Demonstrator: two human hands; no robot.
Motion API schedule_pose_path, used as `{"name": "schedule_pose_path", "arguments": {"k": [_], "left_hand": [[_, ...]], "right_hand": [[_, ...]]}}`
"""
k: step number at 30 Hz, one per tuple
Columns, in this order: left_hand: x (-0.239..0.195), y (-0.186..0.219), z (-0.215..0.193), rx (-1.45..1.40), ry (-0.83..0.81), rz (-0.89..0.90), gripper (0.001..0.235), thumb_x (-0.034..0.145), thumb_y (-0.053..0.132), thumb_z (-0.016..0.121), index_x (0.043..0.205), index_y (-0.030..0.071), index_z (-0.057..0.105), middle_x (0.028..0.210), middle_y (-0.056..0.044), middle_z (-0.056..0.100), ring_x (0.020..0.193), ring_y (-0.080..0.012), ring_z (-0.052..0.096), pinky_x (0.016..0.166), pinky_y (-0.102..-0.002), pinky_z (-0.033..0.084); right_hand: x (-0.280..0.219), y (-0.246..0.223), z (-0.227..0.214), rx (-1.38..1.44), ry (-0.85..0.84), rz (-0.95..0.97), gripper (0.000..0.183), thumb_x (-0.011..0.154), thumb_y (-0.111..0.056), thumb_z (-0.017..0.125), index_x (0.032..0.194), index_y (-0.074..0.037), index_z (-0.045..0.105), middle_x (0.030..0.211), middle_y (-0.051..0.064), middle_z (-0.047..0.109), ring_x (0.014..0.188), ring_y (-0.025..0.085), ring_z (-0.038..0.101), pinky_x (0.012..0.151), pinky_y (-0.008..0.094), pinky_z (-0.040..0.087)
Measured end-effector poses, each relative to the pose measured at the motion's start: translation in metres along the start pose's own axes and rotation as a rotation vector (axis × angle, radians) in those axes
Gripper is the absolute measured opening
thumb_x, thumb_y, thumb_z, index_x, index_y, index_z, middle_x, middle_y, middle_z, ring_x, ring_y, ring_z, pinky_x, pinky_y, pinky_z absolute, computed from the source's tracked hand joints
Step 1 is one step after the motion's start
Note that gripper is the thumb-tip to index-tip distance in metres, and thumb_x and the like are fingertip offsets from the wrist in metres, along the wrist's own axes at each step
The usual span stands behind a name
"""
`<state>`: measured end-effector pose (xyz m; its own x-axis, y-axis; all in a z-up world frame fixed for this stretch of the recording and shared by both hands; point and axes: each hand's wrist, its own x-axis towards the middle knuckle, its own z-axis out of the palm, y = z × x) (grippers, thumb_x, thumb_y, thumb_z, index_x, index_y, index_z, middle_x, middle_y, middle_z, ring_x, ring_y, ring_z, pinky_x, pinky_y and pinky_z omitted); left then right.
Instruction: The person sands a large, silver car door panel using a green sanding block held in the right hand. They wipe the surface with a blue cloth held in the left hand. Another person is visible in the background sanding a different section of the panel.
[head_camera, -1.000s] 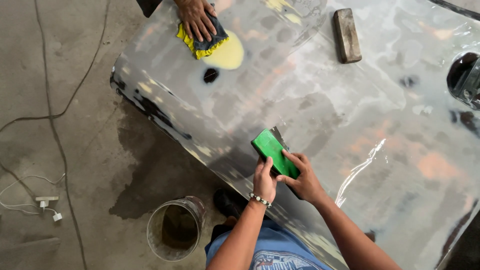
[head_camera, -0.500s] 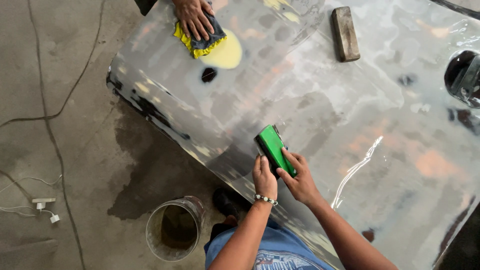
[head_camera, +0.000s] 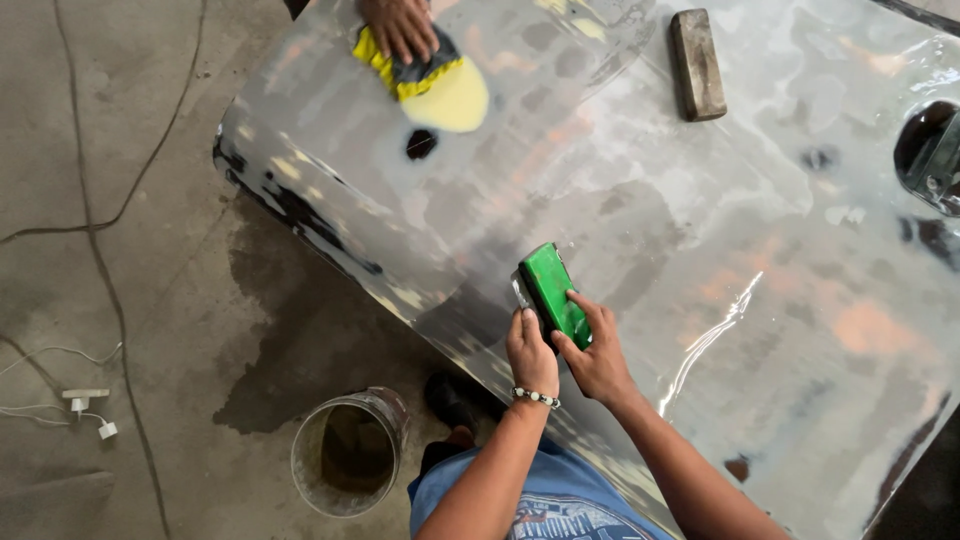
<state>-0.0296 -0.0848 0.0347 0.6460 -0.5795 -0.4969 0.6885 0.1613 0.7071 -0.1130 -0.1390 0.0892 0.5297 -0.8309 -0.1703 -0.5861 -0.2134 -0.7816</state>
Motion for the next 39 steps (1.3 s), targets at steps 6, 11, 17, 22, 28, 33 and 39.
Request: {"name": "schedule_pose_path", "arguments": {"k": [6,11,17,22,28,33,39], "left_hand": [[-0.005,0.003,0.001,0.179,0.032,0.112,0.040,0.109,0.028,0.041,0.119,-0.003,0.065,0.105,-0.009,0.069,0.091,-0.0178,0.062,0.080,-0.034,0.053],[-0.010,0.019,0.008,0.041,-0.044,0.053,0.039,0.108,0.029,0.042,0.120,-0.002,0.064,0.104,-0.006,0.067,0.091,-0.0161,0.061,0.080,-0.034,0.052],[-0.013,0.019,0.009,0.080,-0.077,-0.042,0.050,0.108,0.041,0.045,0.122,-0.002,0.066,0.100,-0.006,0.065,0.086,-0.0153,0.057,0.072,-0.032,0.047],[-0.022,0.037,0.015,0.238,-0.162,-0.002,0.061,0.107,0.051,0.041,0.128,-0.002,0.063,0.108,-0.010,0.067,0.099,-0.0178,0.062,0.087,-0.033,0.050],[-0.024,0.049,0.011,0.320,-0.453,-0.026,0.071,0.107,0.056,0.035,0.147,-0.002,0.049,0.136,-0.021,0.062,0.123,-0.0300,0.060,0.102,-0.039,0.047],[-0.032,0.072,0.018,0.548,-0.481,0.016,0.078,0.103,0.055,0.040,0.162,0.006,0.025,0.160,-0.022,0.041,0.147,-0.0357,0.044,0.116,-0.041,0.038],[-0.009,0.062,-0.004,1.449,-0.469,0.548,0.078,0.076,0.031,0.079,0.148,0.016,0.051,0.162,-0.031,0.030,0.146,-0.0545,0.024,0.114,-0.064,0.022]], "right_hand": [[0.005,0.010,0.004,0.033,0.062,-0.072,0.070,0.078,-0.021,0.082,0.141,-0.012,0.053,0.126,0.017,0.055,0.121,0.033,0.055,0.105,0.044,0.046],[0.009,0.005,-0.002,0.073,0.047,0.001,0.069,0.075,-0.022,0.084,0.136,-0.011,0.055,0.124,0.016,0.054,0.116,0.031,0.056,0.101,0.044,0.048],[0.014,0.007,-0.010,-0.005,0.053,-0.074,0.073,0.073,-0.023,0.086,0.137,-0.009,0.053,0.131,0.018,0.049,0.123,0.033,0.052,0.104,0.045,0.047],[0.017,0.008,-0.019,-0.034,-0.009,-0.156,0.083,0.068,-0.025,0.089,0.138,-0.006,0.050,0.146,0.026,0.038,0.137,0.041,0.042,0.105,0.046,0.044],[0.015,0.020,-0.033,-0.040,-0.012,-0.215,0.087,0.070,-0.032,0.090,0.143,-0.008,0.049,0.149,0.023,0.043,0.134,0.037,0.049,0.108,0.046,0.043],[0.015,0.031,-0.037,-0.026,-0.038,0.152,0.070,0.078,-0.033,0.080,0.142,-0.017,0.056,0.124,0.015,0.063,0.113,0.029,0.063,0.095,0.042,0.053],[0.066,0.061,-0.063,-0.265,0.184,-0.056,0.060,0.086,-0.029,0.080,0.141,-0.013,0.061,0.125,0.022,0.058,0.111,0.035,0.058,0.095,0.048,0.050]]}}
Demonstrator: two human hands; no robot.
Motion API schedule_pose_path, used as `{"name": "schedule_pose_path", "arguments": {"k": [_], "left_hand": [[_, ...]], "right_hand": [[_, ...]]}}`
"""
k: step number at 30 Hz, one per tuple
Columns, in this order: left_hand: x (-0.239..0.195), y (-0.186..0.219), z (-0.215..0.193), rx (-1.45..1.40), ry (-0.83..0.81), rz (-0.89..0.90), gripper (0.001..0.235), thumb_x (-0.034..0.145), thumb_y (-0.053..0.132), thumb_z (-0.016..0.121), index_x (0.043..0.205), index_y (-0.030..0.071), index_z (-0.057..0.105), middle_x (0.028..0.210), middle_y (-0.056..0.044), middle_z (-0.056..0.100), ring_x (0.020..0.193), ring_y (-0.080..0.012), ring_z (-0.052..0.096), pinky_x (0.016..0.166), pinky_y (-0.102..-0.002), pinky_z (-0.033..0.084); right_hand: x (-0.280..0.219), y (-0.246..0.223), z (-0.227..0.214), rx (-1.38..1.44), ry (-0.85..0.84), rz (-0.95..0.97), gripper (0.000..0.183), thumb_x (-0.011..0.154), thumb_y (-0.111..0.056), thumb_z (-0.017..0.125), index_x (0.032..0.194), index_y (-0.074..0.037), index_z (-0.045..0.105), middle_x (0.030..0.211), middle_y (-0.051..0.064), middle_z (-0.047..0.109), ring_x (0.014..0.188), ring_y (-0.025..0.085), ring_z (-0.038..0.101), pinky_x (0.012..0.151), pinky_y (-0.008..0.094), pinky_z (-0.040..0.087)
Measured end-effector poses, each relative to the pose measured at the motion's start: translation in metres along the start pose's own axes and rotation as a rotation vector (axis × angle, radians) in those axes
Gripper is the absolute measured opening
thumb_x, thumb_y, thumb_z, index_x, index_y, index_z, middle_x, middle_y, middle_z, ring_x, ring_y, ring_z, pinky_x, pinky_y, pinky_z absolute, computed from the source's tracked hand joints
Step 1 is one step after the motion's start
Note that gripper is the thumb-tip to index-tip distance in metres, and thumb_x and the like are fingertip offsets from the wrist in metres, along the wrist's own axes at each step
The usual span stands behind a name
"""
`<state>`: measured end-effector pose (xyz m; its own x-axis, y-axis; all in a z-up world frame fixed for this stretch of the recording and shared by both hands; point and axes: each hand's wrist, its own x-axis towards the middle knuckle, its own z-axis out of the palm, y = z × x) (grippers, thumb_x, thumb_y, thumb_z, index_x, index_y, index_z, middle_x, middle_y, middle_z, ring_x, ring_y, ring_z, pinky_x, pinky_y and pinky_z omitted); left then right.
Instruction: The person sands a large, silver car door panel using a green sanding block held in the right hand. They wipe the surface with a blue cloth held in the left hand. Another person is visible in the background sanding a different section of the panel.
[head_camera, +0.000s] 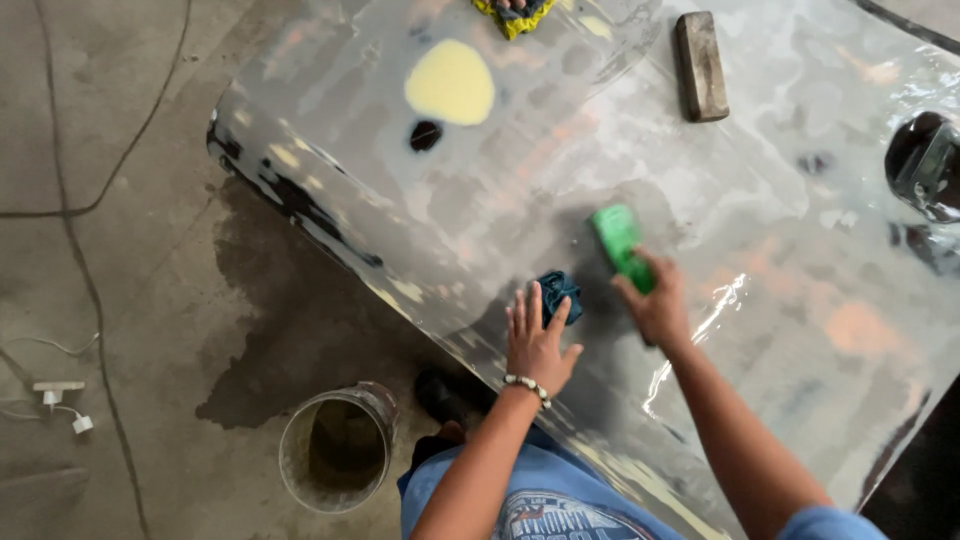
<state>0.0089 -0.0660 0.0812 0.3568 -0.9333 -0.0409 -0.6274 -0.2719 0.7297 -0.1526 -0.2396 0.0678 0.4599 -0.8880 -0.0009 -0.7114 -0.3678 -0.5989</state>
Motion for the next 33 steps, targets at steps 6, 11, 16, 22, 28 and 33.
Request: {"name": "schedule_pose_path", "arguments": {"k": [6,11,16,22,28,33], "left_hand": [[-0.009,-0.062,0.060,0.136,0.026,0.134,0.040,0.081,0.014,0.079,0.116,0.011,0.059,0.116,-0.018,0.056,0.125,-0.0416,0.051,0.114,-0.055,0.039],[-0.025,-0.045,0.017,-0.225,0.034,-0.155,0.034,0.076,0.014,0.077,0.097,0.010,0.052,0.102,-0.014,0.053,0.103,-0.0401,0.055,0.086,-0.052,0.047],[-0.047,-0.056,0.024,-0.392,0.161,-0.284,0.033,0.075,0.013,0.072,0.098,0.009,0.048,0.101,-0.015,0.052,0.093,-0.0413,0.056,0.079,-0.050,0.048],[-0.043,-0.059,0.013,-0.415,0.194,-0.324,0.033,0.075,0.015,0.071,0.096,0.007,0.047,0.098,-0.016,0.052,0.093,-0.0419,0.055,0.080,-0.050,0.048],[-0.050,-0.056,0.008,-0.452,0.201,-0.279,0.031,0.075,0.014,0.071,0.093,0.006,0.047,0.095,-0.016,0.053,0.092,-0.0399,0.054,0.081,-0.049,0.047],[-0.059,-0.054,-0.005,-0.475,0.111,-0.292,0.029,0.075,0.015,0.071,0.092,0.006,0.048,0.096,-0.016,0.052,0.089,-0.0383,0.055,0.081,-0.047,0.049]], "right_hand": [[-0.002,0.046,0.051,-0.420,0.066,-0.381,0.048,0.089,-0.019,0.074,0.136,-0.023,0.068,0.122,0.009,0.064,0.120,0.037,0.060,0.107,0.051,0.049],[-0.004,-0.021,0.041,-0.212,-0.106,-0.649,0.057,0.074,-0.024,0.077,0.130,-0.026,0.069,0.130,0.023,0.059,0.118,0.043,0.058,0.100,0.052,0.046],[0.012,0.009,0.077,-0.359,0.244,-0.079,0.053,0.091,-0.030,0.080,0.142,-0.026,0.066,0.139,0.024,0.055,0.125,0.043,0.053,0.104,0.054,0.045],[0.005,-0.045,0.062,-0.315,-0.173,-0.703,0.061,0.076,-0.038,0.078,0.136,-0.032,0.065,0.132,0.022,0.057,0.118,0.041,0.054,0.097,0.056,0.045],[0.021,-0.043,0.092,-0.422,0.293,-0.129,0.062,0.092,-0.038,0.078,0.150,-0.028,0.057,0.138,0.022,0.052,0.123,0.043,0.051,0.101,0.057,0.043],[0.035,-0.054,0.087,-0.436,-0.232,-0.555,0.061,0.085,-0.040,0.075,0.144,-0.038,0.059,0.140,0.015,0.052,0.126,0.036,0.048,0.102,0.056,0.042]]}}
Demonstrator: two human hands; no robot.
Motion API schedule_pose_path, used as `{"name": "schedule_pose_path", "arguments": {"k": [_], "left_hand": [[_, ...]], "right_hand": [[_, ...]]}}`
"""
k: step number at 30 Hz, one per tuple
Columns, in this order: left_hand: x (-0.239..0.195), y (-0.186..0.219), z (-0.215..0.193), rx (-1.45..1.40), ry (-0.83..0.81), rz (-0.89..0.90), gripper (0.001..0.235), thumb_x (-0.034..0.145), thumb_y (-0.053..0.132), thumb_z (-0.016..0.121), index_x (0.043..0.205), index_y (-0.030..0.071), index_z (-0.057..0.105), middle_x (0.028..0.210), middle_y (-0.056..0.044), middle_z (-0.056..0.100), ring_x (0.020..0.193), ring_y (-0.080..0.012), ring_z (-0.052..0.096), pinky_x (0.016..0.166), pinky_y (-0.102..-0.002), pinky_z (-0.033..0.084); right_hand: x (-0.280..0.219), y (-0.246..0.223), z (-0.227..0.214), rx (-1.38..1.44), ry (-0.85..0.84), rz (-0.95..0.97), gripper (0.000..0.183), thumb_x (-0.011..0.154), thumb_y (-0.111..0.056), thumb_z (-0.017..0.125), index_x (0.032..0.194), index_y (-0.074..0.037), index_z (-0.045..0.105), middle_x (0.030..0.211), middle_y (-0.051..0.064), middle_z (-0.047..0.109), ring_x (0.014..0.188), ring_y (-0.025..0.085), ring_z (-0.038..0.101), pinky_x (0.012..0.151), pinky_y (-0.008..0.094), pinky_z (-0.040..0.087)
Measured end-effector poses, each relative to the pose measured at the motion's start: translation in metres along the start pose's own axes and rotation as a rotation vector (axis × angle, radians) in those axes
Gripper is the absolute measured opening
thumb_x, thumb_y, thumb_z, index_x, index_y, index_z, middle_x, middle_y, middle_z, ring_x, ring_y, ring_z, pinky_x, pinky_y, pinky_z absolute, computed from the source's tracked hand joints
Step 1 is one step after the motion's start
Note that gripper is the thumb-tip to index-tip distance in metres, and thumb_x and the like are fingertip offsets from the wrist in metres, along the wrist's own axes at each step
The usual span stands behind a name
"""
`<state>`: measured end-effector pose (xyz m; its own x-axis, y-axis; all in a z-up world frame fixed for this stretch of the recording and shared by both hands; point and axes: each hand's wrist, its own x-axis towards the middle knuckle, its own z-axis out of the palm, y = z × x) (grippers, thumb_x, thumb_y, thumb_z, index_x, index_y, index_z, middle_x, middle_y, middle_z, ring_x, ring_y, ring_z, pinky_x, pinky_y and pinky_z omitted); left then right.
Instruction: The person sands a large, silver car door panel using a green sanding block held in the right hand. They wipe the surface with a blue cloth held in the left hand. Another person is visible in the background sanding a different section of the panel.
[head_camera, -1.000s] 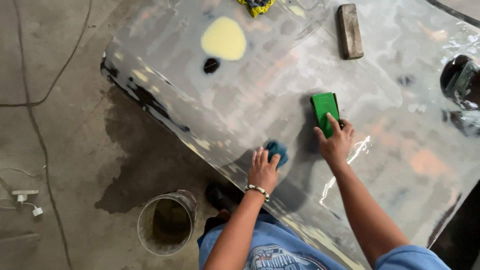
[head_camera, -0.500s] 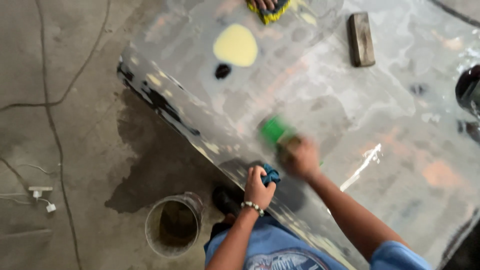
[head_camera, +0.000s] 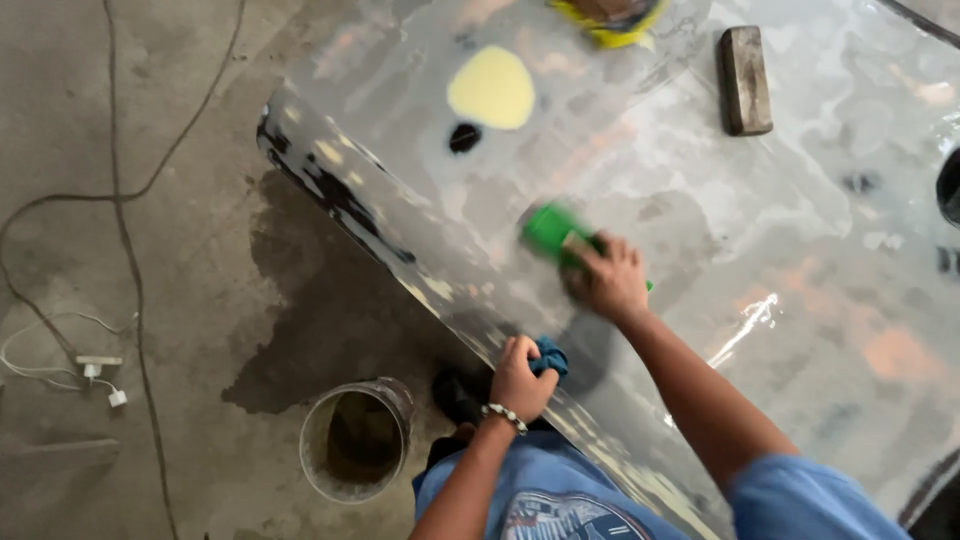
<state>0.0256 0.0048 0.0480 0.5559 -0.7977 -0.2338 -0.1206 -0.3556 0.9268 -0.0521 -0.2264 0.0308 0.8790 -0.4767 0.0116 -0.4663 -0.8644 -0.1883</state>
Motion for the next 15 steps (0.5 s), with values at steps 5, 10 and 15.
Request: {"name": "schedule_pose_path", "arguments": {"k": [5,10,15], "left_hand": [[-0.002,-0.013,0.001,-0.003,0.096,0.003,0.030,0.075,0.013,0.070,0.092,0.005,0.046,0.094,-0.015,0.052,0.090,-0.0383,0.053,0.081,-0.047,0.048],[-0.007,-0.018,-0.006,-0.019,0.104,0.018,0.030,0.074,0.012,0.069,0.091,0.004,0.046,0.093,-0.015,0.051,0.090,-0.0378,0.052,0.082,-0.047,0.046],[-0.010,-0.020,-0.013,-0.030,0.155,-0.026,0.029,0.074,0.011,0.070,0.090,0.004,0.046,0.094,-0.015,0.052,0.088,-0.0369,0.053,0.081,-0.046,0.047]], "right_hand": [[0.019,-0.019,0.020,-0.169,0.077,0.412,0.078,0.078,-0.046,0.078,0.150,-0.027,0.055,0.144,0.020,0.049,0.134,0.047,0.044,0.105,0.060,0.041],[0.017,-0.022,0.003,0.024,0.047,-0.134,0.065,0.080,-0.044,0.075,0.142,-0.035,0.057,0.136,0.020,0.053,0.125,0.040,0.049,0.101,0.055,0.039],[0.017,-0.047,0.018,0.027,0.331,0.475,0.062,0.093,-0.042,0.074,0.150,-0.027,0.058,0.138,0.023,0.052,0.123,0.043,0.049,0.103,0.055,0.041]]}}
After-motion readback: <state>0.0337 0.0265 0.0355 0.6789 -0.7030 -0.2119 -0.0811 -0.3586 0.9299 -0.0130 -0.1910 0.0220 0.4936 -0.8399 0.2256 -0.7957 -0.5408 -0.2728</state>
